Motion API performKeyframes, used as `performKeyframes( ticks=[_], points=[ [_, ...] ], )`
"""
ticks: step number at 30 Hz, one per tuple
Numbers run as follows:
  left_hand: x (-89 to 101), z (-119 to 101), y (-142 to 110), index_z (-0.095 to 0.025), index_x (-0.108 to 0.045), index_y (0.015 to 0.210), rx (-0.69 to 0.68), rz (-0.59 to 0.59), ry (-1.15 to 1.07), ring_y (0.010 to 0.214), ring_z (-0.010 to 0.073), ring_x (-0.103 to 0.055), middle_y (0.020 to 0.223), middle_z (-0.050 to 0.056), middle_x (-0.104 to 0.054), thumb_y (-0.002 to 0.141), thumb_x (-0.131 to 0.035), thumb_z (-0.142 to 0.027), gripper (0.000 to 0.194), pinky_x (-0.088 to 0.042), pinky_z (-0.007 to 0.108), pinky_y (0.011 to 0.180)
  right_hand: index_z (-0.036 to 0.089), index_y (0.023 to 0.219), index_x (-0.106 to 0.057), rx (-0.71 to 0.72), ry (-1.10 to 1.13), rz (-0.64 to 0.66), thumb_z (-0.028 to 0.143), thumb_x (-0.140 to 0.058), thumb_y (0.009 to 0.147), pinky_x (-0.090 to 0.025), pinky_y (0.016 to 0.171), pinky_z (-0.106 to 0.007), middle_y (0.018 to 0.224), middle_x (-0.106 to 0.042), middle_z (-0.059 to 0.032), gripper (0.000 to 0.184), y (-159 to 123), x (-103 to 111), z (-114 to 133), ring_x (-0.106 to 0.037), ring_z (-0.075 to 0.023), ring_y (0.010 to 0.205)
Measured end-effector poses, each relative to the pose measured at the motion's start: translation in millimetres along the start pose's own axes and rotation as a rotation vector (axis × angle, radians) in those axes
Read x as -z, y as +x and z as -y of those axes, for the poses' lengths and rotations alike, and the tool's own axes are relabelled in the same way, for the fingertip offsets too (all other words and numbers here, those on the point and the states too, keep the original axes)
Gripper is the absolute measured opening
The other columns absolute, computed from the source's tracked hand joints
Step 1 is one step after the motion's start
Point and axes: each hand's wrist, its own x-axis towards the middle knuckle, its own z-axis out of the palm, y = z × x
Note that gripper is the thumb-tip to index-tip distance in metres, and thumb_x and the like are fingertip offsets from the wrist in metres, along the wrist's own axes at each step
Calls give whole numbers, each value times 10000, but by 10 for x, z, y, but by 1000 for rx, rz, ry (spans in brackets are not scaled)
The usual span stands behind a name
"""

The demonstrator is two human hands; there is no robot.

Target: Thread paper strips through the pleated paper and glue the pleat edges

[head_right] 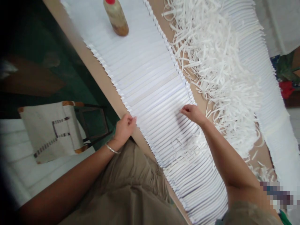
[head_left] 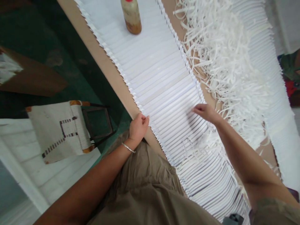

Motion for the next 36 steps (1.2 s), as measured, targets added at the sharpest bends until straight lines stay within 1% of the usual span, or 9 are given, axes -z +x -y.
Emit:
performKeyframes(
  ticks=[2, 4, 8, 13, 16, 20, 25, 30, 36],
  points=[
    [10, 23, -94, -223, -544, 840, -21, 64, -51, 675, 180, -613, 713, 4, -639, 940, -585, -342, 161, -416, 269, 672, 216, 794, -698, 55, -26, 335, 465, -633, 895, -417, 648, -279, 700, -650, -3, 276, -370, -148, 55, -573, -162, 661],
    [-4, 16, -183, -218, -558, 860, -36, 129, -110, 665, 174, -613, 706, 0, -639, 938, -577, -322, 132, -422, 267, 667, 215, 872, -717, 81, -122, 480, 390, -680, 875, -435, 680, -276, 786, -695, -16, 178, -654, -326, 127, -610, -169, 711],
    [-75, -73, -300, -208, -582, 860, -115, 229, -217, 685, 167, -622, 710, 3, -647, 939, -552, -290, 118, -448, 265, 690, 208, 1027, -709, 76, -367, 428, 298, -691, 886, -456, 738, -289, 1012, -739, -78, 168, -924, -609, 268, -664, -205, 861],
    [-259, -319, -404, -192, -641, 868, -131, 421, -397, 648, 144, -626, 737, 11, -668, 907, -581, -285, 118, -459, 242, 626, 188, 925, -700, 172, -487, 353, 215, -527, 970, -470, 844, -324, 995, -711, -114, 181, -951, -645, 548, -669, -228, 921],
    [-375, -529, -461, -172, -675, 974, 26, 638, -661, 475, 111, -579, 750, 21, -686, 923, -578, -390, 244, -359, 222, 459, 193, 959, -672, 294, -372, 199, 255, -510, 989, -468, 903, -362, 1024, -700, -127, 176, -920, -566, 778, -656, -247, 954],
    [-358, -724, -440, -164, -604, 803, 138, 826, -893, 447, 89, -549, 692, 33, -657, 905, -611, -444, 298, -287, 203, 413, 230, 972, -615, 273, 35, 120, 358, -536, 989, -498, 862, -385, 946, -706, -91, 151, -840, -479, 970, -664, -242, 889],
    [-160, -755, -323, -180, -574, 777, 18, 724, -844, 454, 75, -483, 579, -35, -554, 854, -658, -356, 210, -347, 195, 459, 241, 1021, -620, 106, 686, 295, 589, -602, 931, -525, 804, -352, 849, -658, -20, 361, -680, -444, 1010, -637, -189, 811],
    [-19, -623, -197, -177, -603, 785, -34, 654, -702, 453, 78, -478, 605, -35, -578, 850, -616, -311, 149, -354, 203, 457, 207, 798, -667, 12, 653, 349, 659, -687, 836, -463, 702, -299, 707, -601, 9, 454, -455, -305, 925, -535, -146, 706],
    [191, -180, -6, -161, -627, 759, 28, 446, -562, 450, 85, -481, 561, -45, -550, 834, -621, -269, 132, -363, 205, 479, 195, 702, -625, -97, 519, 125, 655, -815, 690, -350, 564, -251, 588, -541, 36, 498, -115, 26, 510, -446, -102, 573]
  ],
)
